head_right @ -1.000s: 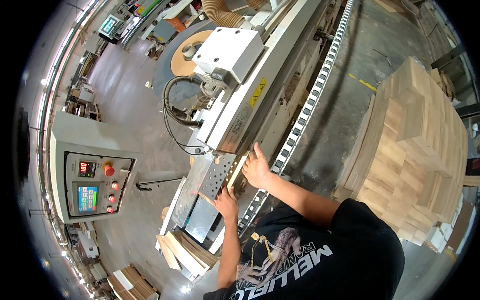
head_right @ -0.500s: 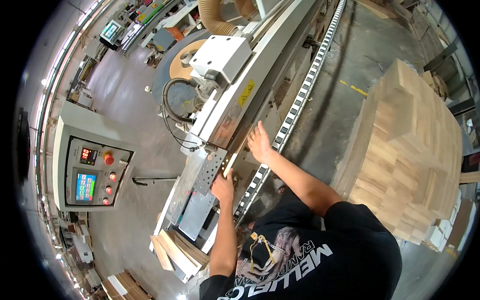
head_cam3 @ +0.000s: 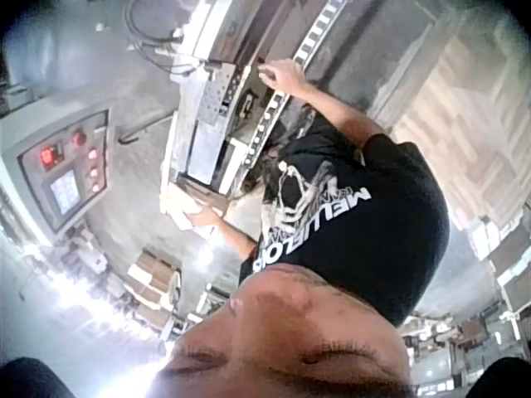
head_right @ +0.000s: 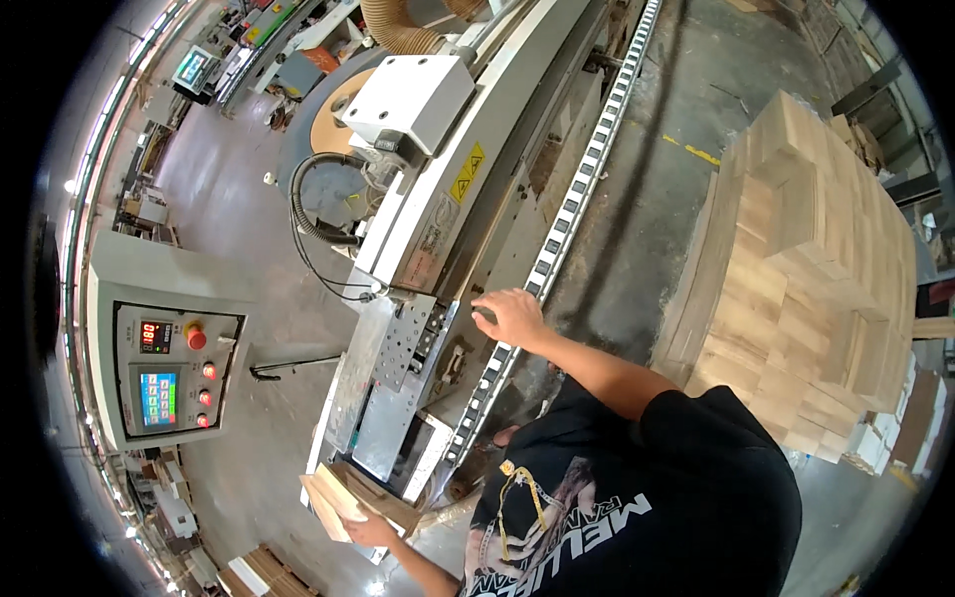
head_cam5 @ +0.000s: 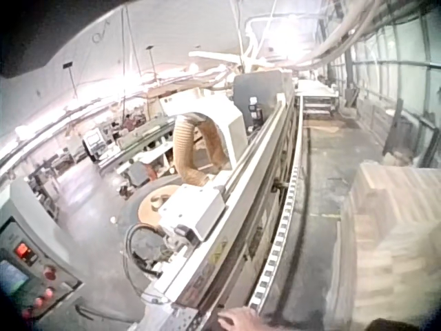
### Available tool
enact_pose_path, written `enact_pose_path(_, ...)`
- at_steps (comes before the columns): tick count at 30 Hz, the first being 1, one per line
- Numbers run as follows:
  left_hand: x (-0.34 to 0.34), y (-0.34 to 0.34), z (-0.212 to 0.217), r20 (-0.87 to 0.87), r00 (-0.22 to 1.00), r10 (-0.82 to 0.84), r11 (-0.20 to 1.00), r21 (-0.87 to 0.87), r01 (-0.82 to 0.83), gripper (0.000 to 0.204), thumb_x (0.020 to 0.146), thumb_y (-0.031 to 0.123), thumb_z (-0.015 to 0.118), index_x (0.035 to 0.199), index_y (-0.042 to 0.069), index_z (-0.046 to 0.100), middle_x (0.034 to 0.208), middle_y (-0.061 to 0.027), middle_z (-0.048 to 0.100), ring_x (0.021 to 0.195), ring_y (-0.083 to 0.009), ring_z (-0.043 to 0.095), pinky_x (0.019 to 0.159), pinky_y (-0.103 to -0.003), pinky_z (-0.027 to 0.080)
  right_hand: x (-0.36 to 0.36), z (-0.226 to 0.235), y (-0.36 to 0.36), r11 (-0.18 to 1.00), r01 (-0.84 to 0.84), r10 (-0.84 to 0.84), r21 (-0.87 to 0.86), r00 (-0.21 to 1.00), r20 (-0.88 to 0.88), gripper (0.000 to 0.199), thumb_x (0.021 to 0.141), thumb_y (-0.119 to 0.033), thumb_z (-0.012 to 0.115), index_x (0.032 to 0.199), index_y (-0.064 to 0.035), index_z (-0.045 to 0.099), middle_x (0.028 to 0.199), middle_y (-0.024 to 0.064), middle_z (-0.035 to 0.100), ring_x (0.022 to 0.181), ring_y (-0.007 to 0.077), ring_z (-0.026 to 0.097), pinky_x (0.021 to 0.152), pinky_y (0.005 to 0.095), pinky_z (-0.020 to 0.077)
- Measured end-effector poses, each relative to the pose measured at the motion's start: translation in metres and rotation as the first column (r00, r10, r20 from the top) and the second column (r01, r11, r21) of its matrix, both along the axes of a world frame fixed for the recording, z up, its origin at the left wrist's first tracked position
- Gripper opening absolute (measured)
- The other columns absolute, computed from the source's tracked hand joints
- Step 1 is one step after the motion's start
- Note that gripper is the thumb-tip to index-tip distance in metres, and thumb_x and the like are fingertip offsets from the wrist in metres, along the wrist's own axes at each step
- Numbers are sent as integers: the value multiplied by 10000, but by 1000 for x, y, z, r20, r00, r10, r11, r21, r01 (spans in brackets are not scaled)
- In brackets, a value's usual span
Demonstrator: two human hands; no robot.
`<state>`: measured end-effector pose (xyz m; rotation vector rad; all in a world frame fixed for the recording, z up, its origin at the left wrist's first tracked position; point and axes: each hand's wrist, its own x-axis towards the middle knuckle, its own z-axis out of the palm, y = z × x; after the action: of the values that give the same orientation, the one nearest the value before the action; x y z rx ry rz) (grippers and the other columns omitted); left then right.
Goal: The person feeds wooden blocks into an industrial woodworking machine by hand and then stacks the processed blocks onto a wooden pile on the floor.
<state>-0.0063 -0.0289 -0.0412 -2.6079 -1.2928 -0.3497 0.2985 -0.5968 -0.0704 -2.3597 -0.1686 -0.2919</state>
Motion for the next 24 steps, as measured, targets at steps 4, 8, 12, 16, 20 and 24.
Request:
enact_pose_path(4, -24, 32, -10, -220, 963, 156, 927, -305, -220, 1082, 1014, 833, 466, 1624, -60, 434, 1626, -284, 494, 1491, -461, 476, 1199, -551, 443, -1, -10, 2, 1000, -2, 1, 22, 999, 51, 203, 951, -370, 734, 945, -214, 865, 875, 17, 819, 787, 224, 750, 737, 401, 573)
enact_pose_path(8, -31, 57, -8, -190, 979, 80, 956, -264, -129, 1011, 963, 719, 687, 1570, -70, 511, 1580, -275, 545, 1442, -437, 523, 1231, -521, 412, 2, -25, 12, 999, -36, 37, -11, 991, 131, 191, 991, -339, 694, 885, -250, 826, 752, -38, 764, 633, 104, 616, 629, 326, 493)
enact_pose_path(12, -5, 47, -10, -207, 975, 79, 954, -268, -135, 1003, 943, 691, 725, 1568, -65, 518, 1574, -276, 550, 1436, -438, 528, 1232, -522, 412, -6, -14, 8, 1000, -8, 10, -20, 996, 92, 205, 983, -333, 714, 867, -197, 816, 733, -17, 757, 652, 168, 680, 664, 360, 526)
enact_pose_path(16, 8, 49, -7, -215, 975, 64, 956, -266, -122, 997, 922, 662, 762, 1567, -60, 524, 1568, -277, 555, 1431, -438, 533, 1233, -522, 411, -6, -11, 5, 1000, 3, -2, -6, 996, 90, 214, 956, -323, 748, 841, -149, 793, 723, 4, 747, 699, 225, 728, 725, 385, 553)
enact_pose_path(20, 1, 58, 3, -210, 976, 60, 964, -242, -111, 994, 901, 634, 799, 1565, -55, 530, 1563, -277, 559, 1426, -438, 538, 1233, -522, 411, -5, -8, 8, 1000, -10, 10, -1, 998, 59, 220, 953, -324, 748, 824, -149, 784, 708, 3, 735, 696, 214, 717, 723, 386, 549)
enact_pose_path(24, -19, 74, 29, -129, 991, 20, 978, -204, -46, 993, 881, 606, 837, 1564, -49, 537, 1557, -278, 564, 1420, -438, 543, 1234, -523, 411, -2, -7, 14, 998, -52, 51, 22, 999, 16, 217, 964, -320, 710, 831, -171, 797, 713, 13, 738, 711, 249, 716, 721, 414, 555)
